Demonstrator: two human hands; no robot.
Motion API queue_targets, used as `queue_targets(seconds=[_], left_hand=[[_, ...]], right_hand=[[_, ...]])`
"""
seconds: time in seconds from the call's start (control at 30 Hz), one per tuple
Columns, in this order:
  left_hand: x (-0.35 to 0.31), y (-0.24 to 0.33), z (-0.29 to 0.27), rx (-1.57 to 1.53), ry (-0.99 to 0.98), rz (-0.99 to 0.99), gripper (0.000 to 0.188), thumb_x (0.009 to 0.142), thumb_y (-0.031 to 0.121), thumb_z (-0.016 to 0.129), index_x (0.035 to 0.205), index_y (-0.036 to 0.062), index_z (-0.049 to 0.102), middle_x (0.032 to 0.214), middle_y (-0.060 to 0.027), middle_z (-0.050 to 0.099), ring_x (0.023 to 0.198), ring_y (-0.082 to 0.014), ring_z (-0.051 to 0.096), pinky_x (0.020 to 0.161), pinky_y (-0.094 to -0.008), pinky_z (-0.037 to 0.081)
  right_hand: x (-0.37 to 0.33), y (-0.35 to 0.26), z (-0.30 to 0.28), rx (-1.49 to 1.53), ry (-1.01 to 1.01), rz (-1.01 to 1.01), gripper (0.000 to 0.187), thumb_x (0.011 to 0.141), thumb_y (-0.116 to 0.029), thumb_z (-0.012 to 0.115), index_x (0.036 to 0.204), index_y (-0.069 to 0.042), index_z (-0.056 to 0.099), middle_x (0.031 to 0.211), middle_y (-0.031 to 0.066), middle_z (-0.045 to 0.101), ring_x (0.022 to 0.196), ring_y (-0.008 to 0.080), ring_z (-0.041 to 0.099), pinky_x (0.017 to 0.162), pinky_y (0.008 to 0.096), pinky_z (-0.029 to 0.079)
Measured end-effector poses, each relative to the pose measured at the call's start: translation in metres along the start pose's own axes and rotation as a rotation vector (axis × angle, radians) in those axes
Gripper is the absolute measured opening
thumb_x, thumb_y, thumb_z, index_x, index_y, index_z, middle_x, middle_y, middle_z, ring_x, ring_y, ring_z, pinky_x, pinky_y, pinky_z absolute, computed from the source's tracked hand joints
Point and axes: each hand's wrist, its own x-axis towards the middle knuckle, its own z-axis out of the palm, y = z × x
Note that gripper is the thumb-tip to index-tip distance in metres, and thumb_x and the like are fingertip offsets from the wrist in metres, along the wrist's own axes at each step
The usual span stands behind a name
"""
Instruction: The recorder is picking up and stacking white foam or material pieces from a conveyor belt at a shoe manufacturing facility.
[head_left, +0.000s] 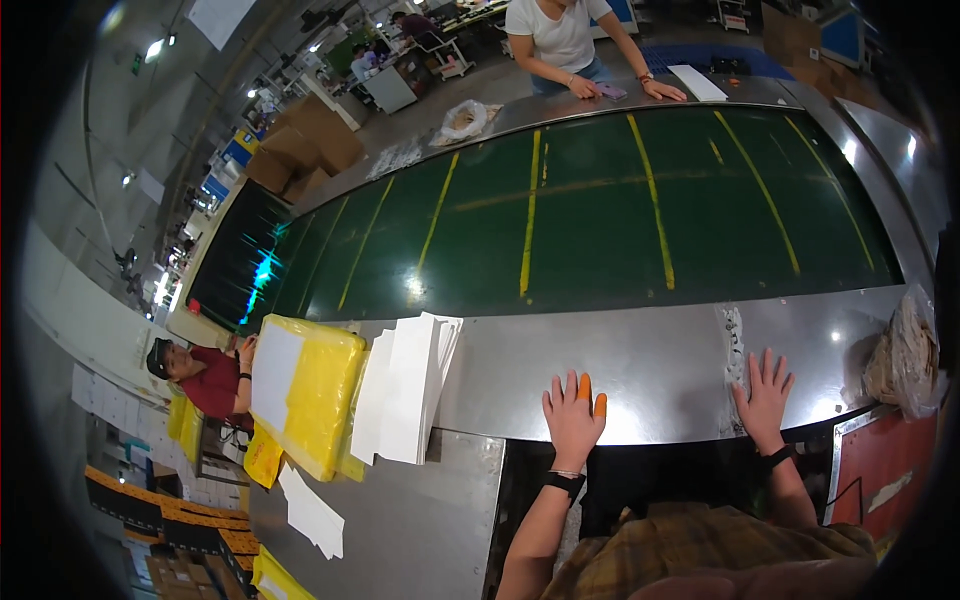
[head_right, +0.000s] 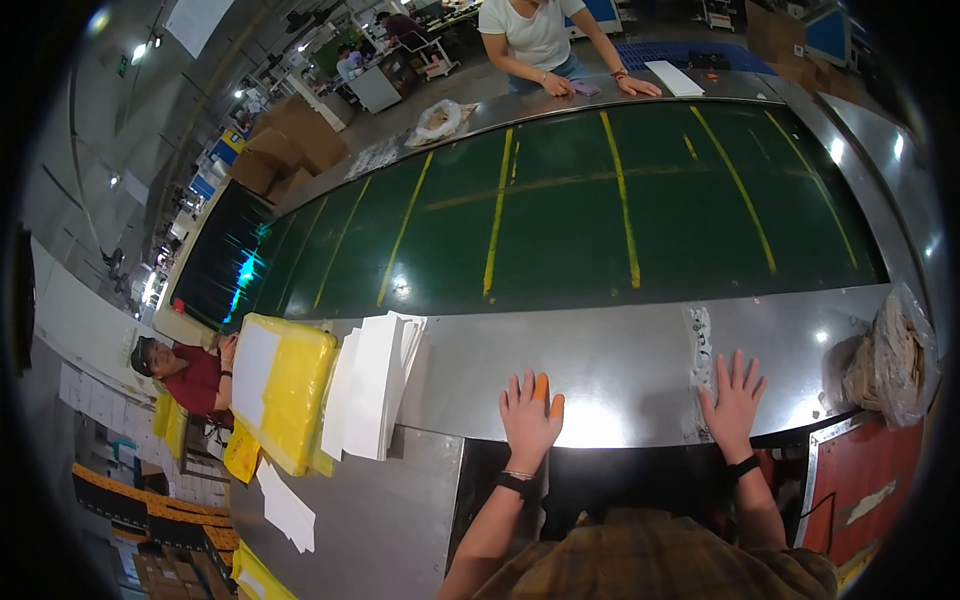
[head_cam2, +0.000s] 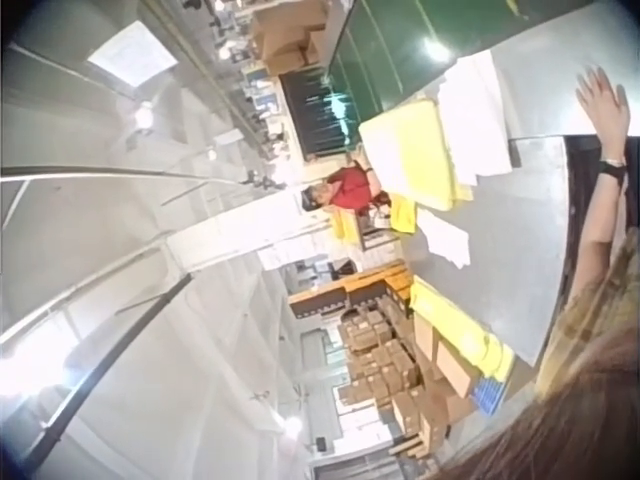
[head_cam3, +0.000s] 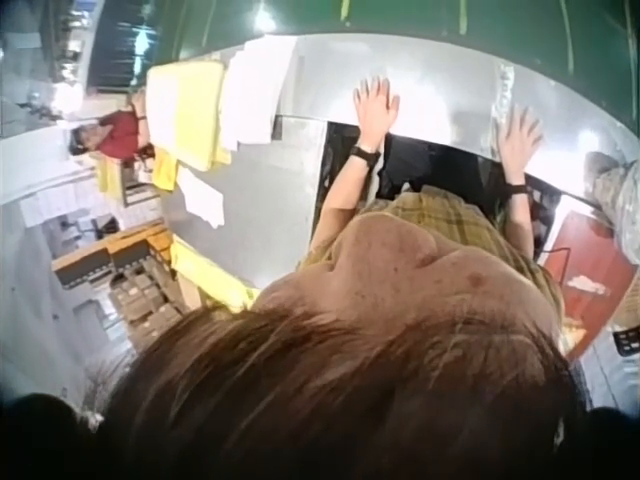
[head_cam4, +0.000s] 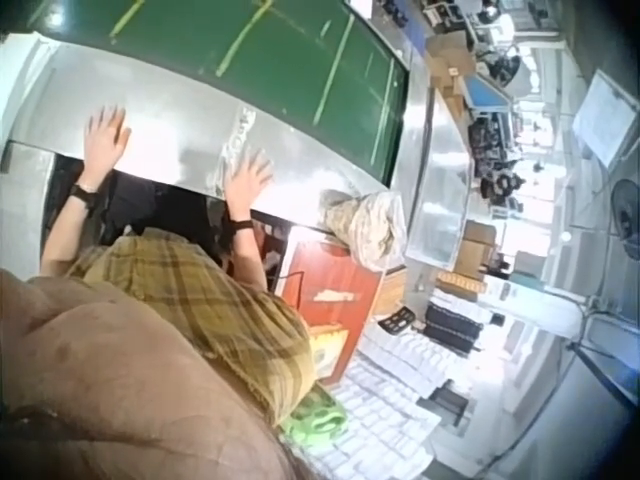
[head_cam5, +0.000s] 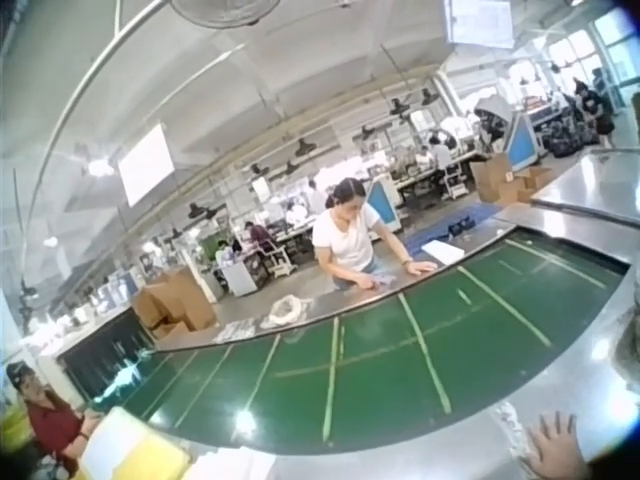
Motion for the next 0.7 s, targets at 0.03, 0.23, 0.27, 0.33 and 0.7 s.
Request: queue_targets(seconds=[0.03, 0.23, 0.27, 0.33, 0.7], left_hand=[[0.0, 0.0, 0.0, 0.015, -0.004, 0.008, 0.051, 0.094, 0.039, 0.055, 0.129, 0.0031, 0.062, 0.146, -0.016, 0.048, 0.138, -0.0409, 0.037, 0.114, -0.0569, 0.024], [-0.001, -0.003, 0.001, 0.026, -0.012, 0.01, 0.051, 0.094, 0.039, 0.054, 0.131, 0.004, 0.06, 0.146, -0.0163, 0.049, 0.137, -0.0412, 0.038, 0.114, -0.0568, 0.025], [0.0, -0.005, 0.001, 0.031, -0.023, 0.009, 0.051, 0.094, 0.039, 0.054, 0.132, 0.0042, 0.06, 0.146, -0.0163, 0.049, 0.137, -0.0413, 0.038, 0.114, -0.0568, 0.025], [0.001, -0.009, -0.002, 0.032, -0.023, 0.005, 0.052, 0.094, 0.039, 0.054, 0.132, 0.0043, 0.059, 0.146, -0.0165, 0.049, 0.137, -0.0414, 0.039, 0.113, -0.0568, 0.025], [-0.004, -0.003, 0.011, -0.017, 0.091, 0.053, 0.046, 0.09, 0.037, 0.059, 0.125, 0.0067, 0.061, 0.136, -0.0171, 0.056, 0.132, -0.0428, 0.044, 0.109, -0.0557, 0.031]], right_hand=[[0.0, 0.0, -0.001, 0.004, 0.001, 0.0, 0.067, 0.091, -0.043, 0.058, 0.147, -0.01, 0.044, 0.159, 0.0184, 0.029, 0.147, 0.0469, 0.017, 0.116, 0.0654, 0.008], [0.0, -0.004, -0.006, 0.016, -0.038, 0.016, 0.066, 0.092, -0.043, 0.057, 0.147, -0.01, 0.044, 0.159, 0.0184, 0.028, 0.147, 0.0469, 0.016, 0.116, 0.0652, 0.007], [0.001, -0.006, -0.005, 0.019, -0.034, 0.009, 0.066, 0.092, -0.043, 0.057, 0.147, -0.01, 0.044, 0.159, 0.0184, 0.028, 0.147, 0.0469, 0.016, 0.116, 0.0652, 0.007], [0.002, -0.009, -0.002, 0.018, -0.033, 0.011, 0.066, 0.092, -0.044, 0.057, 0.147, -0.009, 0.044, 0.16, 0.0184, 0.027, 0.147, 0.0473, 0.016, 0.117, 0.0652, 0.007], [-0.004, 0.001, 0.001, 0.018, 0.1, -0.033, 0.069, 0.083, -0.046, 0.068, 0.139, -0.009, 0.053, 0.15, 0.0233, 0.04, 0.14, 0.0509, 0.029, 0.114, 0.0669, 0.016]])
